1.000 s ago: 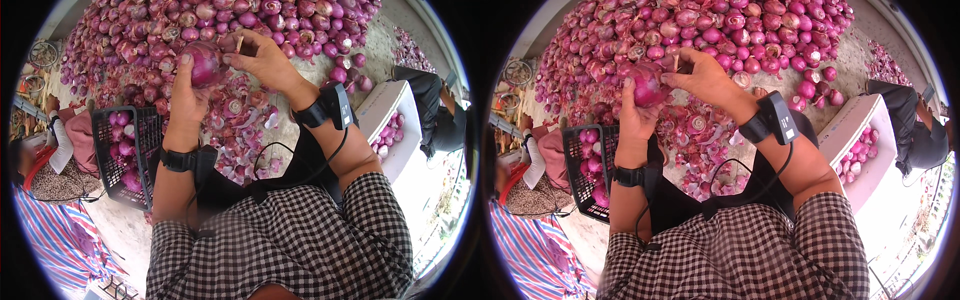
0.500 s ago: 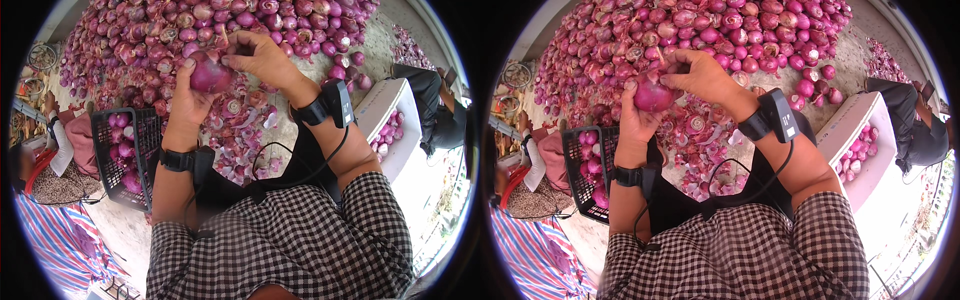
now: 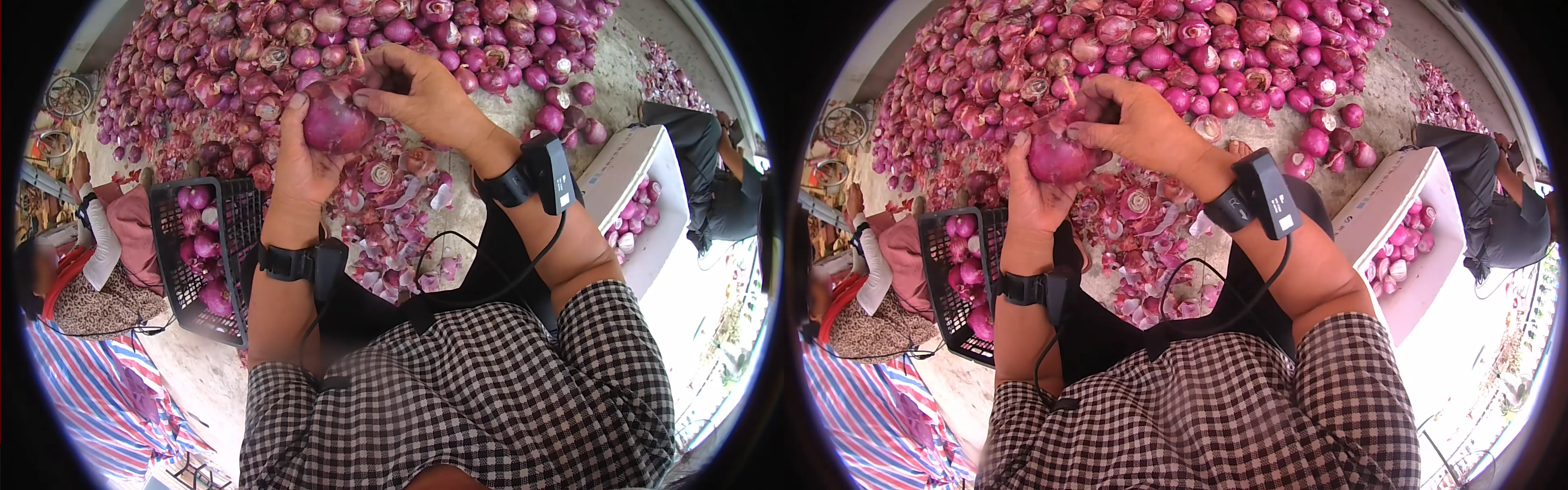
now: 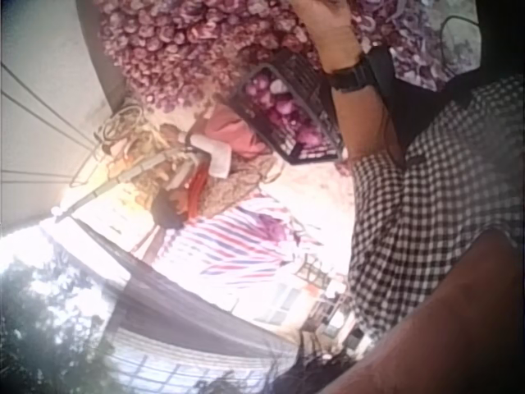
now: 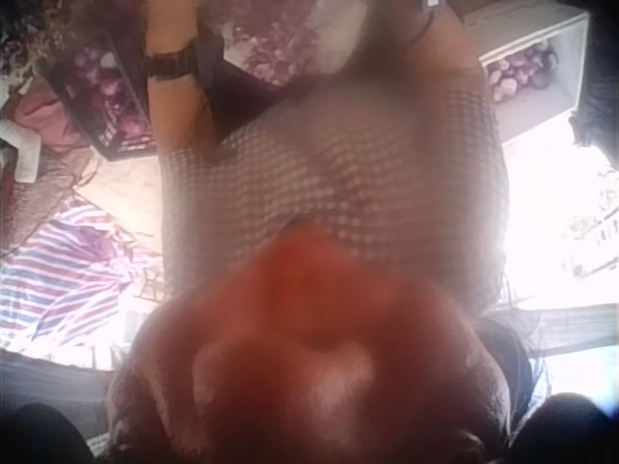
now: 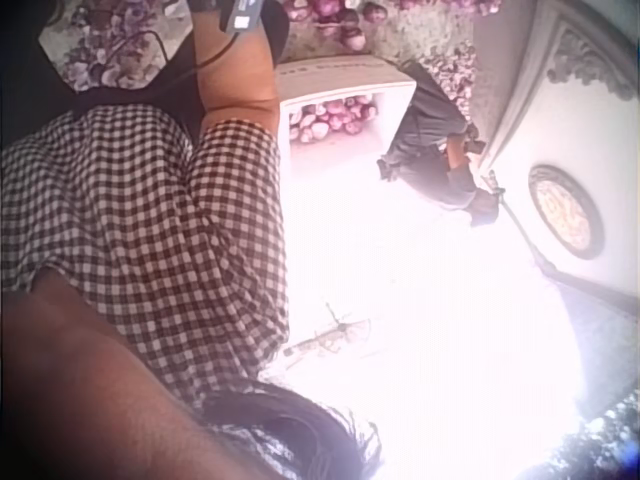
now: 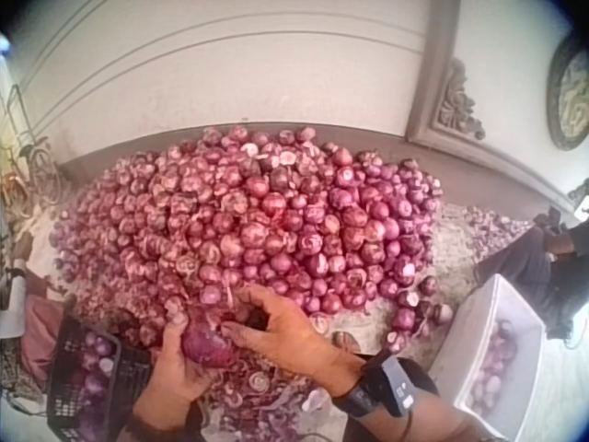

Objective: Peeling the outer skin of large red onions by hand.

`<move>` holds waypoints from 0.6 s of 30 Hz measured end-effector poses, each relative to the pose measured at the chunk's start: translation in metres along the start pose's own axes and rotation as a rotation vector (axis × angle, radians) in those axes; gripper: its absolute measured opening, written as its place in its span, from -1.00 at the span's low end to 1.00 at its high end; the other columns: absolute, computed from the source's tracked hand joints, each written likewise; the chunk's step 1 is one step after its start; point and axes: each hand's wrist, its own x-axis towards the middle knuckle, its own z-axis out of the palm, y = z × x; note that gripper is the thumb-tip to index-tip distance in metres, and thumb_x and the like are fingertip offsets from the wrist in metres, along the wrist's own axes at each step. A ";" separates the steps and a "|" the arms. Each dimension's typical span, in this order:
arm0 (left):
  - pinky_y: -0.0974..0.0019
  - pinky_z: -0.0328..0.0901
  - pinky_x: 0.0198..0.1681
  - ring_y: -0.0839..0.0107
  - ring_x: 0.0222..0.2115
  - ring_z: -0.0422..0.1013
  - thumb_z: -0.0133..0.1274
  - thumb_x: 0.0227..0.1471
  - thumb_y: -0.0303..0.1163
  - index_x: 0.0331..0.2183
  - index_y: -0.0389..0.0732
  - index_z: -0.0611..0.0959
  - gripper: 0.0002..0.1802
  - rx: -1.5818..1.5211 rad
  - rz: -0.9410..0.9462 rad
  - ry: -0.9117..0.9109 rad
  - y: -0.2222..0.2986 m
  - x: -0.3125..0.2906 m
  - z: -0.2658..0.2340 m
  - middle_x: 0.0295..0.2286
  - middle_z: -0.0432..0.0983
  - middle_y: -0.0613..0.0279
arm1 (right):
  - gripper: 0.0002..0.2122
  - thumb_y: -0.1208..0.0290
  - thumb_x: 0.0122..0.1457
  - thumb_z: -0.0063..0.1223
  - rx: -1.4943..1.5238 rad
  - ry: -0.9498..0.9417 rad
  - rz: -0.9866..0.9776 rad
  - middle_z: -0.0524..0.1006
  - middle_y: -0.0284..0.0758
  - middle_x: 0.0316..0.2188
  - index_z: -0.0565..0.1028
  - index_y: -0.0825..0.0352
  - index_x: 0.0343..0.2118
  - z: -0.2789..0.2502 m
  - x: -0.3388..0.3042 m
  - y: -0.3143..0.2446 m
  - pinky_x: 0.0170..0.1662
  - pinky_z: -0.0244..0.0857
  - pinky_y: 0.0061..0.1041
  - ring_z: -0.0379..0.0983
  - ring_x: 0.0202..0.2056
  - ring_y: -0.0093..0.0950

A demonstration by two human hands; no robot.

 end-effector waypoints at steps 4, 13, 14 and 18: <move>-0.02 0.44 -0.16 0.09 -0.16 0.45 -0.09 0.06 0.09 0.02 -0.24 0.36 -0.33 -0.002 0.002 0.019 -0.002 -0.001 0.000 -0.11 0.44 0.06 | -0.82 0.54 0.05 0.14 -0.032 -0.001 -0.024 0.45 -0.46 -0.45 0.46 0.38 -0.26 -0.001 0.000 -0.001 -0.30 0.30 -0.63 0.34 -0.39 -0.68; -0.05 0.37 -0.07 0.17 -0.11 0.42 0.02 0.00 0.04 -0.02 -0.19 0.40 -0.38 -0.113 -0.039 0.056 0.000 -0.005 -0.001 -0.11 0.43 0.10 | -0.85 0.54 0.11 0.07 -0.274 0.076 -0.156 0.47 -0.38 -0.47 0.45 0.40 -0.25 -0.001 0.001 0.003 -0.35 0.29 -0.60 0.35 -0.42 -0.65; -0.11 0.36 -0.06 0.12 -0.10 0.41 0.00 -0.01 0.09 0.00 -0.20 0.38 -0.33 -0.117 -0.041 0.065 0.002 -0.006 0.004 -0.09 0.42 0.07 | -0.85 0.53 0.13 0.06 -0.269 0.085 -0.119 0.46 -0.43 -0.45 0.46 0.38 -0.23 -0.002 0.001 0.004 -0.36 0.27 -0.64 0.31 -0.41 -0.70; -0.07 0.40 -0.15 0.05 -0.09 0.39 -0.01 -0.07 0.18 0.02 -0.12 0.38 -0.27 -0.176 -0.038 0.050 0.007 -0.011 0.009 -0.08 0.40 0.04 | -0.86 0.53 0.13 0.06 -0.419 0.188 -0.133 0.48 -0.39 -0.45 0.46 0.39 -0.24 -0.009 0.003 0.003 -0.37 0.28 -0.60 0.33 -0.42 -0.67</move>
